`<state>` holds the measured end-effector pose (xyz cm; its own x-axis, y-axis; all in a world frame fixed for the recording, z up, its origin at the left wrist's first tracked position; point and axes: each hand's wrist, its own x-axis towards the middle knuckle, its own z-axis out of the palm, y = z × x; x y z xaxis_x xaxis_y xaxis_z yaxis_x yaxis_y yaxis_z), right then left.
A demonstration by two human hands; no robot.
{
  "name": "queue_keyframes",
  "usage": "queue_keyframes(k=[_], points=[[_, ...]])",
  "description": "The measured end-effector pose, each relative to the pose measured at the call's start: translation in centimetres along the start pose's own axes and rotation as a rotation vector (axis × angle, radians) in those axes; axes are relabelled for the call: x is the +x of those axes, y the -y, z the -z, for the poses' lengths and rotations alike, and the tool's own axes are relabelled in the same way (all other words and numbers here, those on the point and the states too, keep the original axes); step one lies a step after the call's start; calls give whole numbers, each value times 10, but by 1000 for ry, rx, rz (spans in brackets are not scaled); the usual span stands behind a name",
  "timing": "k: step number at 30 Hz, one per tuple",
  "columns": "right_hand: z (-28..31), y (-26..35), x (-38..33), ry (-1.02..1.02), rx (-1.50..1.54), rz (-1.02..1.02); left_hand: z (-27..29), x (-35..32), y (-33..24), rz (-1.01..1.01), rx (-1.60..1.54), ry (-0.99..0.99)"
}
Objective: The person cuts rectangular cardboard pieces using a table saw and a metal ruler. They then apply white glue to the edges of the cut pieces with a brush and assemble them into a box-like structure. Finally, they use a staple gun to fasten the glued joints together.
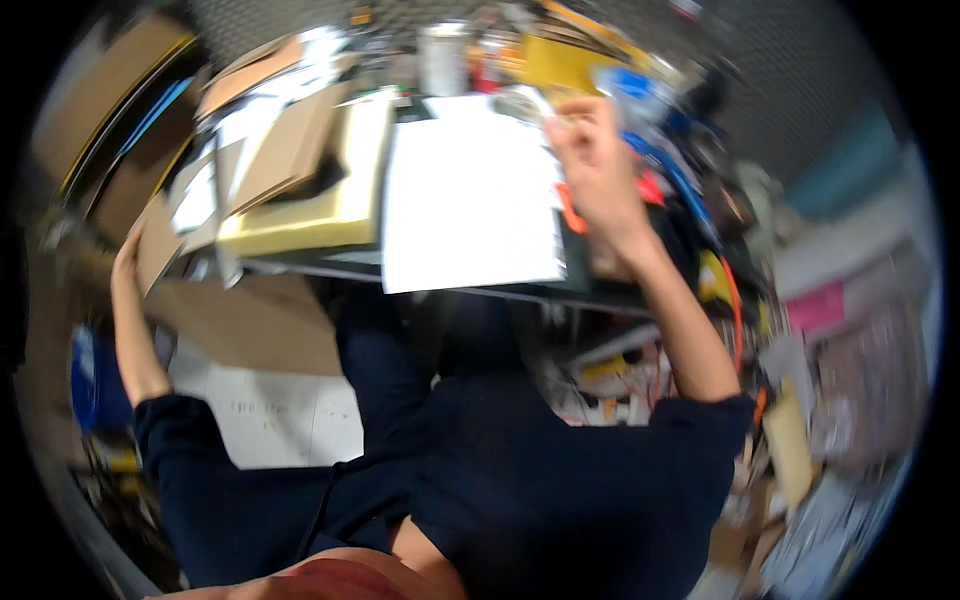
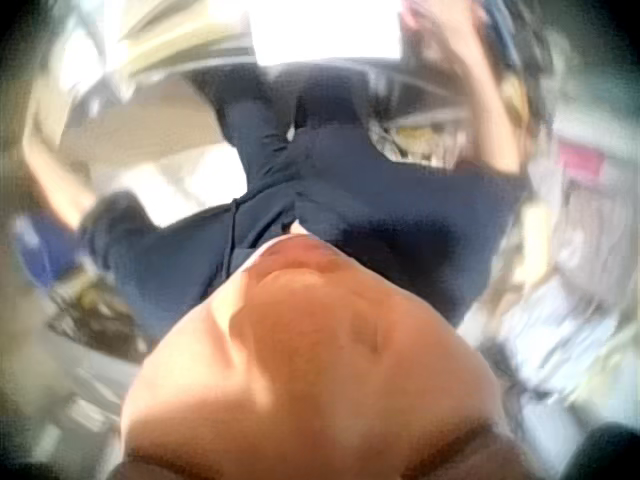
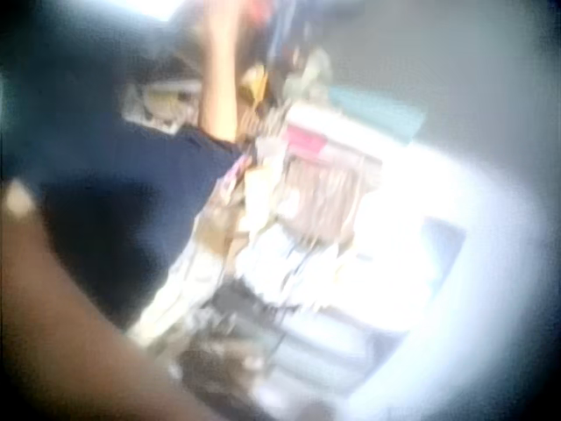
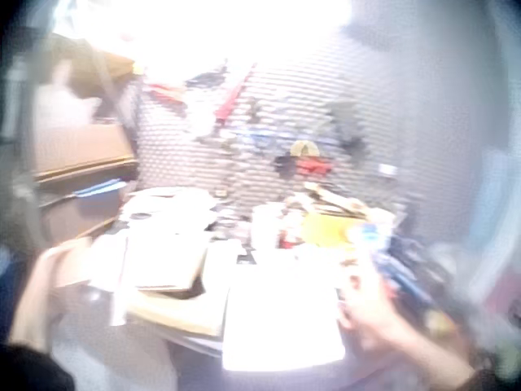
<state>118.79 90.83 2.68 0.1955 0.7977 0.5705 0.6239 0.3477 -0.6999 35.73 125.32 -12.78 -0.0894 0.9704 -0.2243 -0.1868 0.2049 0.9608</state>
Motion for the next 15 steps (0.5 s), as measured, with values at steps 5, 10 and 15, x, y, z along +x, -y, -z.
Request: queue_keyframes(k=[5, 10, 15], points=[[62, -16, -62, -201, -136, -4, 4, 25, -4, 97, 81, -70], [136, -43, -104, -575, -325, -103, -11, 27, -7, 137, 188, -134], [193, -79, -135, -611, -626, -296, -28, 28, -9, 146, 277, -162]])
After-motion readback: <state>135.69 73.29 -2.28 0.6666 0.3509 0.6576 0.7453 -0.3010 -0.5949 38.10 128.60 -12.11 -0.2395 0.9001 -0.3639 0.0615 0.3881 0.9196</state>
